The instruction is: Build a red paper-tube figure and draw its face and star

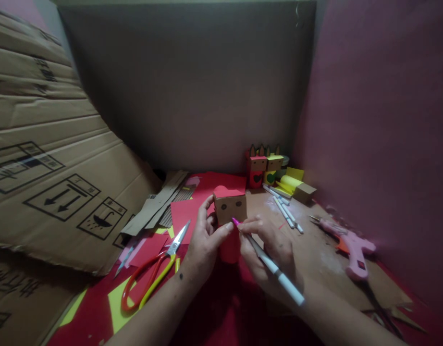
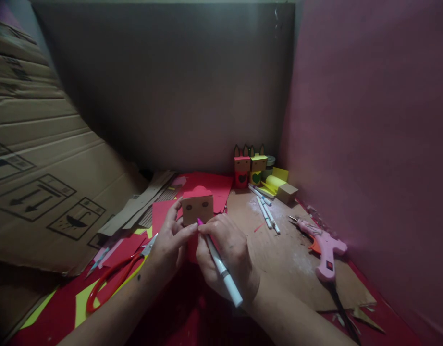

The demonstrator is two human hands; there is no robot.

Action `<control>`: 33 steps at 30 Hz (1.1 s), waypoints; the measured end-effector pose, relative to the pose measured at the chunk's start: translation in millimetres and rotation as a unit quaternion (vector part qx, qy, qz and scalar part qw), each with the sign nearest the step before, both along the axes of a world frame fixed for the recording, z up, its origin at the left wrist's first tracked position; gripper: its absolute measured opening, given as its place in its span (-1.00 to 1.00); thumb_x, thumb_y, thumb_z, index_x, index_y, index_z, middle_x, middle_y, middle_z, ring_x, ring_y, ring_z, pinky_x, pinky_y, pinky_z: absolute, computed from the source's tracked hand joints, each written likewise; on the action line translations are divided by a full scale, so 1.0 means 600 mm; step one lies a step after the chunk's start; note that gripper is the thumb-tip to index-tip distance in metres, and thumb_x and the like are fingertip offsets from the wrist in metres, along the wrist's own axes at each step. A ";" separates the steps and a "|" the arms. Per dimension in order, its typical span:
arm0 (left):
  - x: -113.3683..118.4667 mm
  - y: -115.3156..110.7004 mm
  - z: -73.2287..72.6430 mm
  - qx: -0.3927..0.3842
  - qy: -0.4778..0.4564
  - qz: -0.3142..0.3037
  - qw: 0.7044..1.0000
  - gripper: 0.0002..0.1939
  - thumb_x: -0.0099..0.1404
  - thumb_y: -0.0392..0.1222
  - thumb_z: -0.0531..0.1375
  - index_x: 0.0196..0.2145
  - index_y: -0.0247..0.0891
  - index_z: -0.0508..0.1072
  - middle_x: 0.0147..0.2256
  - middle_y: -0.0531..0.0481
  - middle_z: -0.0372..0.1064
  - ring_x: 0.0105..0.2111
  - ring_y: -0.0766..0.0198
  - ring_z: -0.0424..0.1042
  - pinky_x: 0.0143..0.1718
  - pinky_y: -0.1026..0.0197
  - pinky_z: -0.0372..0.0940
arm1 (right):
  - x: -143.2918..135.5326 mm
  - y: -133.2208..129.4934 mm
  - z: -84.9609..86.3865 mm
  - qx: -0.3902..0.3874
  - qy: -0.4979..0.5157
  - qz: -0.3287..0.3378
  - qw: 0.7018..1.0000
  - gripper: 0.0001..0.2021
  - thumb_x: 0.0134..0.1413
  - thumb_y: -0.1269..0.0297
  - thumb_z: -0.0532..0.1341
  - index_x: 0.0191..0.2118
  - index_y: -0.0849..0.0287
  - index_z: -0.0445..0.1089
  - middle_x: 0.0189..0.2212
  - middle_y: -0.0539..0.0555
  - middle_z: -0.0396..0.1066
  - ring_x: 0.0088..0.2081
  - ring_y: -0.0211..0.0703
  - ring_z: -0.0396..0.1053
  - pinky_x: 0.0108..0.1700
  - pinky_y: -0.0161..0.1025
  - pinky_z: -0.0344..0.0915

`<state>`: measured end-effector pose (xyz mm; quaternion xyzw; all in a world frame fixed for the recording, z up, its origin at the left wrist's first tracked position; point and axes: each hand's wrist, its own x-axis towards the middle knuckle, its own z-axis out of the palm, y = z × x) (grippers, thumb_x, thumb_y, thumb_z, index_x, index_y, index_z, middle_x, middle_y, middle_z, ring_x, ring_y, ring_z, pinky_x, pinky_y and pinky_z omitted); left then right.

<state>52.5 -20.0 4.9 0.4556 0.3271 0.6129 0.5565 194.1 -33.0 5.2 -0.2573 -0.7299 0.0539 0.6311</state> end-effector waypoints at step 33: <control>0.000 0.001 -0.002 0.005 -0.008 -0.007 1.000 -0.21 0.21 -0.21 0.35 0.29 -0.03 0.07 -0.05 -0.11 0.49 -0.01 0.03 0.50 0.04 -0.01 0.34 | 0.000 -0.001 0.001 0.002 0.002 -0.003 1.000 -0.80 0.17 0.55 0.11 -0.19 0.10 0.30 -0.38 0.01 0.38 -0.40 -0.24 0.38 -0.42 -0.32 0.31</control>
